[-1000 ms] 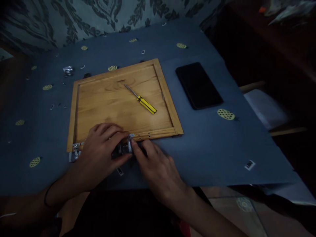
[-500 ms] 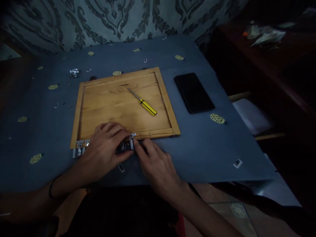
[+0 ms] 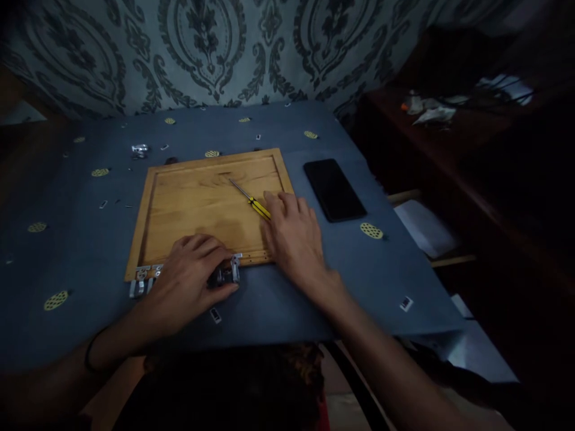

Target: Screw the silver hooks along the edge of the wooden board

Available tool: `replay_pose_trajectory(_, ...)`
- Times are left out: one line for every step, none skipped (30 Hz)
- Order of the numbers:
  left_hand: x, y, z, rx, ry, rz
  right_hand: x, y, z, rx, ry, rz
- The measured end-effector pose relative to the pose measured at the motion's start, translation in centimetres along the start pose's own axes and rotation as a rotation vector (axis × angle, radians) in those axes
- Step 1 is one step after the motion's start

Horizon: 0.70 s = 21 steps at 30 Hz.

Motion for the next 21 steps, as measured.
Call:
replay_pose_trajectory(0.0, 0.0, 0.0, 0.004, 0.003, 0.001, 0.7, -0.2, -0.6, 0.007, 0.025, -0.001)
replay_pose_trajectory(0.0, 0.0, 0.0, 0.008, 0.006, -0.001, 1.1, -0.3, -1.1, 0.018, 0.039, -0.001)
replay_pose_trajectory(0.1, -0.1, 0.1, 0.012, 0.010, -0.003, 1.4, -0.4, -1.4, 0.034, 0.046, -0.002)
replay_pose_trajectory(0.1, -0.1, 0.1, 0.014, 0.015, -0.003, 1.5, -0.5, -1.6, 0.053, 0.044, -0.003)
replay_pose_trajectory(0.1, -0.1, 0.1, 0.015, 0.020, 0.001, 1.4, -0.6, -1.6, 0.073, 0.039, -0.004)
replay_pose_trajectory(0.2, -0.1, 0.1, 0.015, 0.026, 0.007, 1.3, -0.8, -1.5, 0.086, 0.031, -0.004)
replay_pose_trajectory(0.2, 0.0, 0.1, 0.015, 0.031, 0.014, 1.1, -0.9, -1.1, 0.114, 0.013, -0.010)
replay_pose_trajectory(0.2, 0.0, 0.1, 0.012, 0.034, 0.018, 0.9, -1.3, -0.5, 0.180, -0.030, -0.039)
replay_pose_trajectory(0.2, 0.0, 0.1, 0.009, 0.036, 0.020, 0.6, -1.8, 0.3, 0.269, -0.087, -0.082)
replay_pose_trajectory(0.2, 0.0, 0.1, 0.003, 0.039, 0.019, 0.3, -2.7, 1.3, 0.420, -0.177, -0.158)
replay_pose_trajectory(0.1, 0.0, 0.1, -0.004, 0.041, 0.016, -0.1, -3.7, 2.2, 0.588, -0.283, -0.259)
replay_pose_trajectory(0.1, 0.0, 0.1, -0.010, 0.042, 0.013, -0.4, -4.2, 2.9, 0.672, -0.341, -0.316)
replay_pose_trajectory(0.1, 0.0, 0.1, -0.015, 0.042, 0.011, -0.6, -4.6, 3.6, 0.742, -0.417, -0.373)
replay_pose_trajectory(0.1, 0.0, 0.1, -0.018, 0.042, 0.010, -0.7, -4.7, 4.3, 0.802, -0.473, -0.404)
replay_pose_trajectory(0.1, 0.0, 0.1, -0.019, 0.043, 0.009, -1.0, -5.0, 5.0, 0.928, -0.602, -0.463)
replay_pose_trajectory(0.0, 0.0, 0.1, -0.019, 0.047, 0.009, -1.2, -4.9, 5.8, 1.046, -0.735, -0.469)
replay_pose_trajectory(0.0, 0.0, 0.0, -0.018, 0.051, 0.010, -1.1, -4.4, 6.4, 1.151, -0.792, -0.439)
replay_pose_trajectory(0.0, 0.0, 0.0, -0.016, 0.055, 0.012, -0.6, -3.6, 6.5, 1.253, -0.780, -0.417)
replay_pose_trajectory(0.1, 0.0, 0.0, -0.015, 0.057, 0.013, -0.3, -2.7, 6.6, 1.357, -0.772, -0.401)
replay_pose_trajectory(0.1, 0.0, 0.0, -0.011, 0.057, 0.013, 0.2, -1.7, 6.5, 1.463, -0.719, -0.385)
replay_pose_trajectory(0.1, -0.1, 0.1, -0.005, 0.055, 0.011, 0.6, -0.7, 6.3, 1.559, -0.650, -0.382)
Point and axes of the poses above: each hand's wrist, its own x-axis towards the middle knuckle, its own z-axis out of the back of the hand, y = z × x, the point moved 7 cm from there along x, towards the middle knuckle, and after that the axes turned 12 degrees about -x, right-handed, at the moved point
